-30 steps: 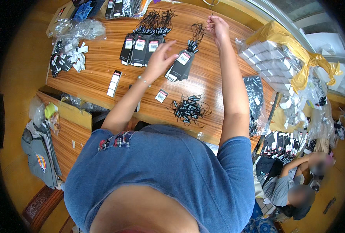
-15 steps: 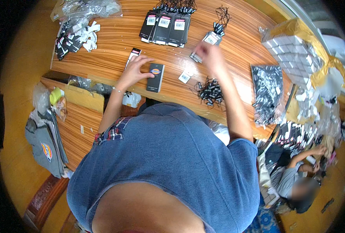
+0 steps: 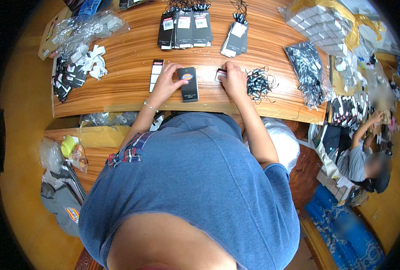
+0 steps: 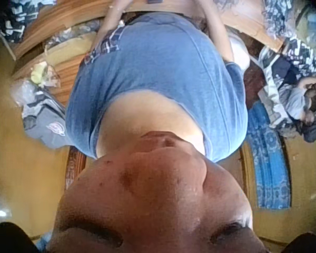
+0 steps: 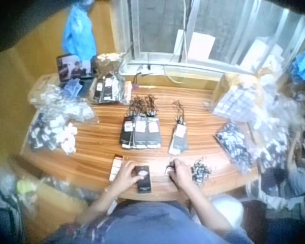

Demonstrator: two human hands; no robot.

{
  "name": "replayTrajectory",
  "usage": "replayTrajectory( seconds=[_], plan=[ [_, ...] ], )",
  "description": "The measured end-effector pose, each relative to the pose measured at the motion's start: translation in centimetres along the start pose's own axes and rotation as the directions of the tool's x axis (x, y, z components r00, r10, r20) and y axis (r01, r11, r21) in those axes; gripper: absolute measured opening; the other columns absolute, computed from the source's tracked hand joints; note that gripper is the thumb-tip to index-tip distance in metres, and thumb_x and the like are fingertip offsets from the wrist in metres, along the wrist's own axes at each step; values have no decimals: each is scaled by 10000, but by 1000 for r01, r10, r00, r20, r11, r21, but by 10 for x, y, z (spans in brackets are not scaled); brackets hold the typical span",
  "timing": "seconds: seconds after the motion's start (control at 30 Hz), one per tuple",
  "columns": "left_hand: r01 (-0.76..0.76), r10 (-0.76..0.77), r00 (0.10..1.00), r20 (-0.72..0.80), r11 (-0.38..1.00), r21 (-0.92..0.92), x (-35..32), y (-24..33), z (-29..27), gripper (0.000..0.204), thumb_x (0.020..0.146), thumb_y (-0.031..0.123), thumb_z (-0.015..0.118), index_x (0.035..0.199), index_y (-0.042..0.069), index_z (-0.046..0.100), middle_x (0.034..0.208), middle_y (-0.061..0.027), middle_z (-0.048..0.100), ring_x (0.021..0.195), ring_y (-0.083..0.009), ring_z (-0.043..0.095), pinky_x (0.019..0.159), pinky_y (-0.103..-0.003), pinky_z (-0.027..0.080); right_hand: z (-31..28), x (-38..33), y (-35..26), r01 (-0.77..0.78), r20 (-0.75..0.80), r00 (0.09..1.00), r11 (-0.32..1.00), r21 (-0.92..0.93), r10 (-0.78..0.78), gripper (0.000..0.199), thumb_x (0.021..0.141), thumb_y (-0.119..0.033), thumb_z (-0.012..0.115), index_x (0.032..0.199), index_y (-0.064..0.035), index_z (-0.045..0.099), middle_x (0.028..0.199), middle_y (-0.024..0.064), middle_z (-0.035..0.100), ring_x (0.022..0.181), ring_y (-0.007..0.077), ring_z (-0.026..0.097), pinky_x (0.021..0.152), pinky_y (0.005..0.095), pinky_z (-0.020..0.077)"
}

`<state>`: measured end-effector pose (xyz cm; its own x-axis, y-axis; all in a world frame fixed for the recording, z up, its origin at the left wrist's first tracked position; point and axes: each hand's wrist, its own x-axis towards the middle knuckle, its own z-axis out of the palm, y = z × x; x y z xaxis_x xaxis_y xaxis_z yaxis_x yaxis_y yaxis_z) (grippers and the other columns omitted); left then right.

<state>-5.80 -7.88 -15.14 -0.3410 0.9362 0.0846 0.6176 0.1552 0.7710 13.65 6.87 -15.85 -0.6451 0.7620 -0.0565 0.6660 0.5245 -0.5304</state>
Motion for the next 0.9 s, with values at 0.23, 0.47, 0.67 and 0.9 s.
replayTrajectory(
  seconds=[0.23, 0.47, 0.67, 0.9],
  plan=[
    [322, -169, 945, 281, 646, -692, 3, 15, -5, 291, 822, -22, 532, 1112, 1, 525, 903, -76, 630, 809, -79, 571, 701, -190, 457, -16, -36, -40, -54, 25, 998, 624, 780, 56, 214, 740, -33, 656, 947, -41, 604, 656, -41, 535, 544, 18, 402, 506, 165, 348],
    [345, -61, 916, 396, 620, -704, 8, 59, 5, 338, 802, 21, 593, 1133, 41, 530, 898, -46, 636, 753, -50, 574, 613, -157, 444, -27, -58, -66, -4, -171, 977, 814, 581, 127, 350, 711, -105, 697, 1025, -54, 550, 596, 29, 494, 538, 90, 483, 508, 235, 415],
    [355, -146, 928, 344, 632, -689, 14, 60, 7, 311, 794, 11, 599, 1101, 26, 549, 883, -55, 638, 781, -69, 585, 643, -181, 478, -46, -94, 54, -126, -408, 832, 844, 521, 376, 119, 800, -91, 588, 896, -21, 589, 700, 74, 592, 624, 122, 533, 588, 256, 434],
    [337, -175, 937, 301, 674, -657, 22, 56, 7, 316, 804, 32, 595, 1116, 51, 545, 872, -38, 634, 768, -57, 575, 615, -168, 464, -50, -116, 81, -172, -272, 938, 971, 167, 213, 64, 703, -46, 621, 767, -41, 621, 755, 100, 567, 744, 270, 538, 675, 345, 432]
  ],
)
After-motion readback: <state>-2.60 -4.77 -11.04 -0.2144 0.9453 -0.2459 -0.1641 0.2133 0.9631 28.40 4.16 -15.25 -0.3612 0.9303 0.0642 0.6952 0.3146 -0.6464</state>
